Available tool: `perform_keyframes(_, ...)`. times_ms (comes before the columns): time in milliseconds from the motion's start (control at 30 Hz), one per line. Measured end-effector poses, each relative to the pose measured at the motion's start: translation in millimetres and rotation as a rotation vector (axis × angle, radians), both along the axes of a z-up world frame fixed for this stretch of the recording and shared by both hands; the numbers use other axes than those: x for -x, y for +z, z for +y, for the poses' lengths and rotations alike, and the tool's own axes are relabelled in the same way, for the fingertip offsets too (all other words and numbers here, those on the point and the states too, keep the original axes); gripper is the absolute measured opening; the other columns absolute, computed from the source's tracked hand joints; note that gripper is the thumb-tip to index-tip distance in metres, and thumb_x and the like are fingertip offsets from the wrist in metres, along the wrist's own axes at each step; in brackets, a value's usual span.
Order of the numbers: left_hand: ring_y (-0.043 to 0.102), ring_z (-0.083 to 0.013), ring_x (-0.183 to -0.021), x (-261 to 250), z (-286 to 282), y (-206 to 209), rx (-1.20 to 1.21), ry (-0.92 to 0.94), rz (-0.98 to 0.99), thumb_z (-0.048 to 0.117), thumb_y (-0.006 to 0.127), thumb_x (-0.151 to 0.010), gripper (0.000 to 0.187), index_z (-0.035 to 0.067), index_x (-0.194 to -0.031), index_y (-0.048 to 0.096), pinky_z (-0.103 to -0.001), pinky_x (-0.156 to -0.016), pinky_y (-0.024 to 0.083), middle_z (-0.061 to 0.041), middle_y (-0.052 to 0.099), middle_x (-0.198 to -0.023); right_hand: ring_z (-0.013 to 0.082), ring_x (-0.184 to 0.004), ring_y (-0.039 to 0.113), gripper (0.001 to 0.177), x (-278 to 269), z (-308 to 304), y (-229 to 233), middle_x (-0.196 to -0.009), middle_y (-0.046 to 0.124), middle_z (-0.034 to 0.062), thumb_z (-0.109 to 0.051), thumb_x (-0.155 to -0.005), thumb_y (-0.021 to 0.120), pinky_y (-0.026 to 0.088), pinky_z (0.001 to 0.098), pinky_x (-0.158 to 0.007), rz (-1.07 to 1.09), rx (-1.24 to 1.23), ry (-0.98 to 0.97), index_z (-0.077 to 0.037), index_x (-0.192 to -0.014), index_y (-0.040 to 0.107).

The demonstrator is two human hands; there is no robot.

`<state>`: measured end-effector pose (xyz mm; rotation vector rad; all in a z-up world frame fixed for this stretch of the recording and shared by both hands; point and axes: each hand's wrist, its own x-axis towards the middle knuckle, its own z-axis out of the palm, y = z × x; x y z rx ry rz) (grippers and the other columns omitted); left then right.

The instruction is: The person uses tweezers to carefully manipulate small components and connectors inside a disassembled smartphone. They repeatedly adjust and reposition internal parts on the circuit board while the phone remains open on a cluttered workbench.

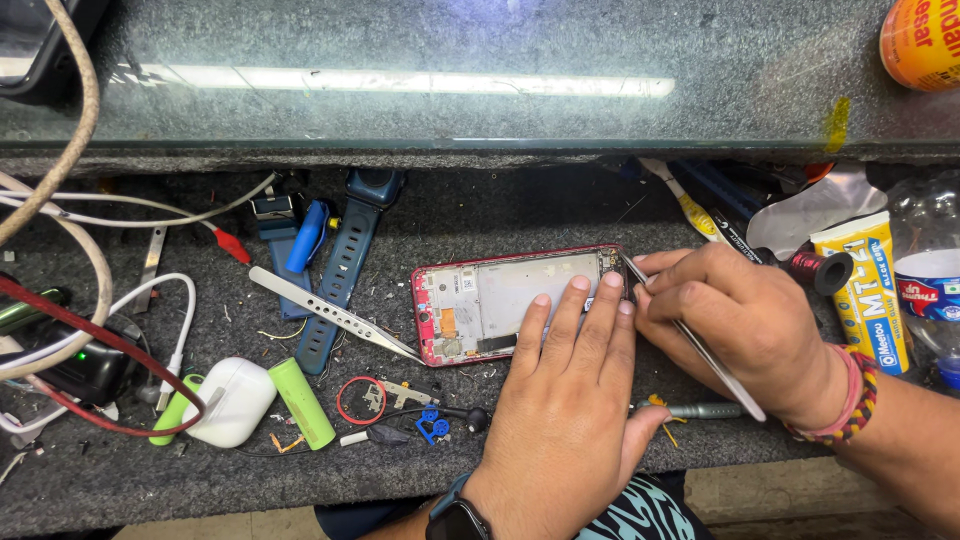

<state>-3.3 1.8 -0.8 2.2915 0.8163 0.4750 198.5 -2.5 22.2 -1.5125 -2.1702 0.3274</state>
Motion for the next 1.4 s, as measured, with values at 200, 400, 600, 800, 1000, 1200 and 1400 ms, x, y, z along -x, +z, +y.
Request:
perform_keyframes(200,0.034,-0.0427,-0.150,0,0,1,0.004,-0.001,-0.003,0.044,0.072,-0.085,0.084,-0.011,-0.145,0.050,-0.057,-0.124,0.022,-0.027,0.043,-0.157,0.0228,-0.091,0.075,0.024,-4,2,-11,-0.088,0.063,0.0091,0.004,-0.080,0.084,0.063,0.0321,-0.079,0.245,-0.025,-0.030,-0.003,-0.084,0.061)
perform_keyframes(400,0.040,-0.0434,-0.147,1,0,2,0.022,-0.007,-0.035,0.041,0.074,-0.085,0.077,-0.011,-0.139,0.055,-0.058,-0.122,0.026,-0.027,0.049,-0.151,0.0229,-0.095,0.076,0.023,-9,2,-15,-0.090,0.064,0.0088,0.005,-0.080,0.081,0.065,0.0317,-0.083,0.361,0.020,-0.013,-0.005,-0.082,0.061)
perform_keyframes(600,0.045,-0.0433,-0.144,4,0,0,-0.006,-0.028,-0.062,0.040,0.075,-0.086,0.070,-0.010,-0.132,0.059,-0.059,-0.120,0.030,-0.027,0.052,-0.149,0.0234,-0.097,0.076,0.021,-12,6,-19,-0.089,0.064,0.0073,0.002,-0.081,0.080,0.063,0.0328,-0.089,0.362,0.112,-0.028,-0.005,-0.077,0.061)
perform_keyframes(800,0.045,-0.0439,-0.143,3,0,0,0.012,-0.032,-0.060,0.040,0.075,-0.085,0.070,-0.010,-0.131,0.059,-0.059,-0.120,0.030,-0.028,0.052,-0.148,0.0228,-0.097,0.077,0.020,-12,7,-20,-0.088,0.065,0.0069,0.002,-0.082,0.080,0.065,0.0333,-0.092,0.381,0.158,-0.047,-0.005,-0.076,0.061)
perform_keyframes(1000,0.045,-0.0439,-0.143,3,1,0,0.023,-0.031,-0.066,0.040,0.076,-0.084,0.074,-0.011,-0.135,0.057,-0.059,-0.120,0.030,-0.028,0.051,-0.149,0.0214,-0.098,0.077,0.020,-13,9,-19,-0.090,0.066,0.0074,0.002,-0.085,0.077,0.065,0.0350,-0.095,0.440,0.190,-0.055,-0.005,-0.078,0.060)
perform_keyframes(1200,0.044,-0.0431,-0.144,3,0,0,0.018,-0.024,-0.058,0.040,0.076,-0.083,0.078,-0.011,-0.138,0.055,-0.059,-0.120,0.030,-0.027,0.051,-0.150,0.0205,-0.097,0.076,0.019,-13,7,-17,-0.092,0.069,0.0086,0.002,-0.085,0.079,0.065,0.0366,-0.098,0.457,0.234,-0.099,-0.005,-0.079,0.062)
perform_keyframes(1400,0.045,-0.0416,-0.143,1,-1,0,0.008,-0.018,-0.048,0.040,0.076,-0.083,0.077,-0.011,-0.137,0.056,-0.058,-0.120,0.029,-0.026,0.053,-0.148,0.0186,-0.088,0.077,0.016,-16,11,-19,-0.086,0.072,0.0089,0.000,-0.080,0.084,0.065,0.0316,-0.085,0.368,0.201,-0.061,-0.003,-0.079,0.068)
